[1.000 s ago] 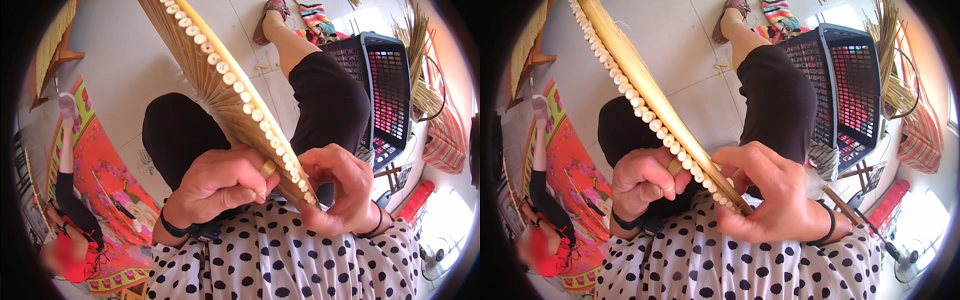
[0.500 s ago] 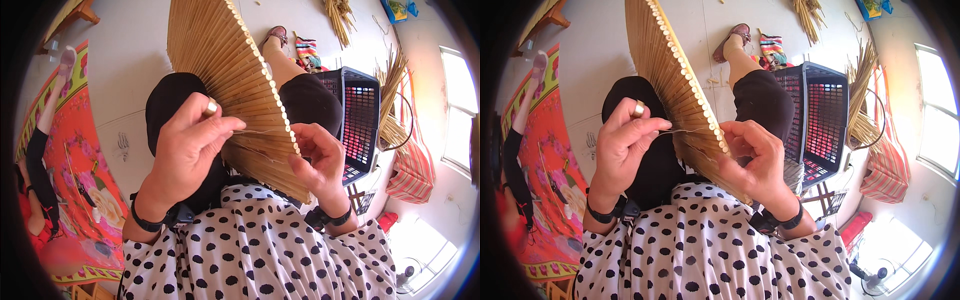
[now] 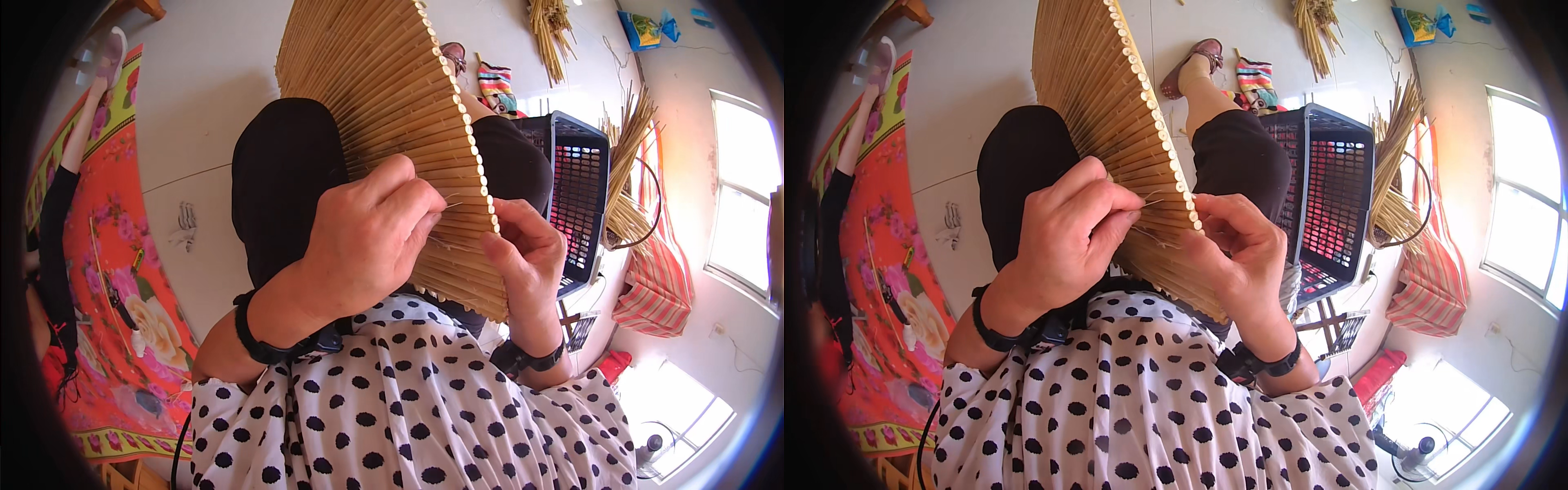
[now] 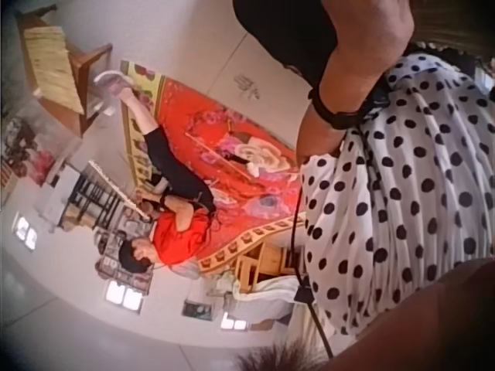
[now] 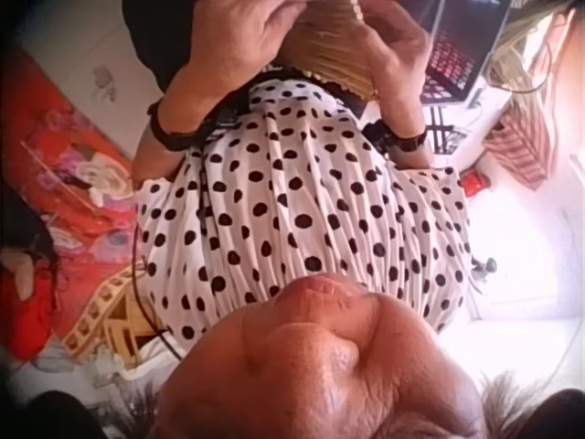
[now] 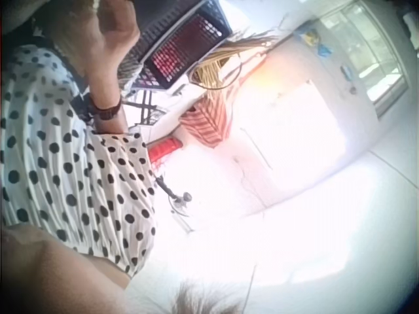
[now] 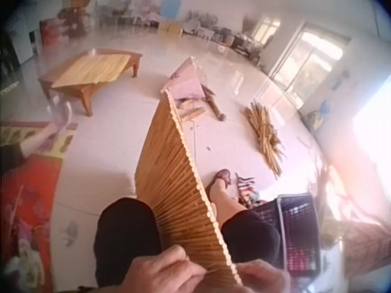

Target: The person weaves a bamboo mat by hand, threading string through the slats and securing them. They adjust the mat's position and continue stitching along the edges.

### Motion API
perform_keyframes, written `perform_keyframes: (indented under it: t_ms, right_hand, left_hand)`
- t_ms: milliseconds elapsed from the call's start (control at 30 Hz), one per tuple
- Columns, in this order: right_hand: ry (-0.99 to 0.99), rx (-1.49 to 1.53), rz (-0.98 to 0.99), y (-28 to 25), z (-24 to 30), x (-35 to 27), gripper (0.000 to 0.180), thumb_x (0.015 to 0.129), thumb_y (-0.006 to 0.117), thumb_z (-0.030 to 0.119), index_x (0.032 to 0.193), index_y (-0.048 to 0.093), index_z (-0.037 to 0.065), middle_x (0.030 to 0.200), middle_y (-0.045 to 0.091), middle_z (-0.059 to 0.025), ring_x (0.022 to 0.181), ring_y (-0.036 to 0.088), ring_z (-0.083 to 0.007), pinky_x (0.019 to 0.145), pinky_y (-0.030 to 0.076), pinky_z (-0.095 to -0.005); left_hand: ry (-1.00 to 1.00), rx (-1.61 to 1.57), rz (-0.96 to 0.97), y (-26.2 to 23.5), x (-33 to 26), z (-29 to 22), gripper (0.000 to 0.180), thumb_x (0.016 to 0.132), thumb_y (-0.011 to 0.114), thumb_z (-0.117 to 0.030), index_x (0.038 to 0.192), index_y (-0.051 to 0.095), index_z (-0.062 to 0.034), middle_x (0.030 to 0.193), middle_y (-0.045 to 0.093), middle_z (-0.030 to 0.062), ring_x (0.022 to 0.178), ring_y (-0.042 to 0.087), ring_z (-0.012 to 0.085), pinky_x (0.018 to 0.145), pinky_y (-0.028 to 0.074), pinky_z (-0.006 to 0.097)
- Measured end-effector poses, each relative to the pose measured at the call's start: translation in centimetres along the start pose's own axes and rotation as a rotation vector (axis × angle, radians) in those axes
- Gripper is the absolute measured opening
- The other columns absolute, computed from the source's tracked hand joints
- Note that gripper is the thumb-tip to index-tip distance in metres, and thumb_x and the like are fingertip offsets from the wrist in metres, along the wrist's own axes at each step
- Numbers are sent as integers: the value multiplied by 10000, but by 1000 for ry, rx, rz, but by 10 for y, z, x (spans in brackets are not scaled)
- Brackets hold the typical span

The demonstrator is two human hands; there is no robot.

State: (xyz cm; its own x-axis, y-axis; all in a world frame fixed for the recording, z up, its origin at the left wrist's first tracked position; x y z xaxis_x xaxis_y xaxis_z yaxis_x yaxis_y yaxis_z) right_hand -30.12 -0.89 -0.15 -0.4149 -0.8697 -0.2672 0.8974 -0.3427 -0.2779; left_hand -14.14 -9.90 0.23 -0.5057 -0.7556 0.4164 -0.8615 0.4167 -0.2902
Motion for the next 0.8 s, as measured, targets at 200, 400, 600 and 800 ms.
perform_keyframes:
  t_ms: [200, 400, 600, 800]
  right_hand:
    - [-12, 9, -22, 0, 4, 1, 262, 746, 681, -21, 1001, 651, -71, 908, 613, -36, 791, 566, -53, 762, 484, -187]
    - [-25, 20, -17, 0, 4, 3, 254, 741, 683, -18, 987, 652, -73, 914, 618, -40, 811, 587, -59, 772, 489, -189]
    - [-28, 7, -8, -1, 5, 4, 246, 746, 688, -5, 979, 652, -75, 917, 622, -47, 828, 600, -66, 782, 500, -198]
    - [-92, -50, 26, -1, 8, 5, 284, 750, 708, 13, 1009, 658, -91, 932, 636, -79, 812, 624, -86, 760, 515, -205]
  left_hand:
    - [9, 38, 53, 2, 1, -3, 144, 751, 692, 0, 805, 567, -47, 751, 482, 71, 594, 578, 239, 502, 469, 331]
    - [22, 52, 12, 5, 3, -3, 142, 732, 699, 44, 812, 605, -26, 692, 494, 70, 545, 548, 215, 470, 435, 304]
    - [25, 74, 28, 6, 6, -5, 140, 733, 699, 40, 811, 604, -28, 693, 486, 69, 545, 546, 216, 471, 435, 305]
    - [36, 152, 96, 8, 9, -10, 162, 712, 698, 44, 804, 587, -30, 713, 478, 75, 560, 550, 234, 481, 440, 319]
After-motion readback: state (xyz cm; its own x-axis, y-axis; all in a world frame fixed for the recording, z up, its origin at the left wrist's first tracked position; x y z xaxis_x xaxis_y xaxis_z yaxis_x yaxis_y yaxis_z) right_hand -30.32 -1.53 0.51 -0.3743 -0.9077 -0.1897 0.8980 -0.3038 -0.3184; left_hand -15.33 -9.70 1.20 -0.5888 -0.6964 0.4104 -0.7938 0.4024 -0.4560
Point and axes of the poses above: each hand's wrist, its own x-axis towards the middle knuckle, its own y-axis out of the palm, z = x × y, the point moved 8 cm from there along x, towards the middle knuckle
